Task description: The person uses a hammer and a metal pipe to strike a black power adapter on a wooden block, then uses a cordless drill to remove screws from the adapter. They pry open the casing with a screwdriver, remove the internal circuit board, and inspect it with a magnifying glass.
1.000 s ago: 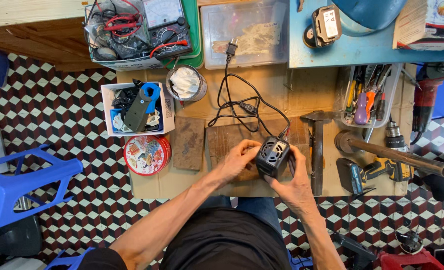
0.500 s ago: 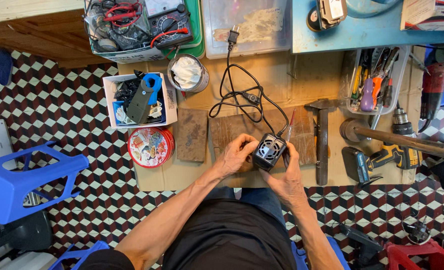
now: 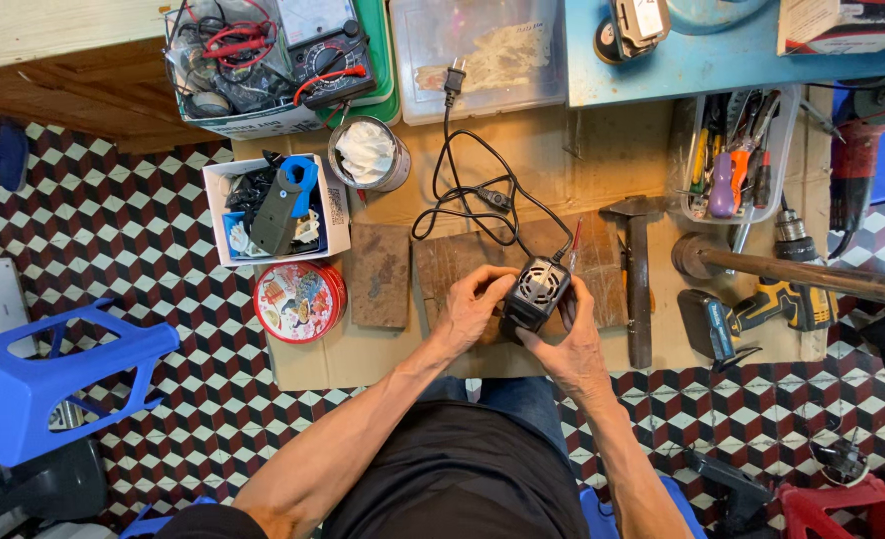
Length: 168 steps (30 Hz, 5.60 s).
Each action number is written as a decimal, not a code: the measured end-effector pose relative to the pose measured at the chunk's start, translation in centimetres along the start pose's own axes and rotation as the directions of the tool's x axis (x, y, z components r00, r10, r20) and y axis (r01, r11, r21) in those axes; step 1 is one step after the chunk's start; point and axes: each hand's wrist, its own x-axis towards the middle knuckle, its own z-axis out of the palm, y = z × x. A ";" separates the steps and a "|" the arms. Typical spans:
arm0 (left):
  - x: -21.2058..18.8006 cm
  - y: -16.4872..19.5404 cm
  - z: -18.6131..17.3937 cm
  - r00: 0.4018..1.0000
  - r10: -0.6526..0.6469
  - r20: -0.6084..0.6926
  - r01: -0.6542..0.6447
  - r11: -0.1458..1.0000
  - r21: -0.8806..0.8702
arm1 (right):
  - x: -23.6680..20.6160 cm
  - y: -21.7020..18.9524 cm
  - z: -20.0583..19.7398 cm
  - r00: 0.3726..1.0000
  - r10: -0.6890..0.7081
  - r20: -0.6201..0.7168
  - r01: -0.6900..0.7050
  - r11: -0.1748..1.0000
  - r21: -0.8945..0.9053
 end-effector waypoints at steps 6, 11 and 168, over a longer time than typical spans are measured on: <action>0.6 0.4 -0.3 0.985 -0.173 -0.004 0.173 0.984 -0.034 | 0.2 -0.1 0.0 0.999 0.039 -0.009 -0.039 0.999 0.017; 1.9 0.4 -1.3 0.953 -0.293 0.079 0.293 0.956 0.011 | 0.6 -0.1 0.1 0.999 0.035 0.012 -0.036 0.998 0.053; 6.8 19.7 -5.9 0.949 0.084 -0.305 -0.316 0.315 -0.895 | 22.2 -22.6 9.8 0.707 -0.478 0.521 0.664 0.703 -0.256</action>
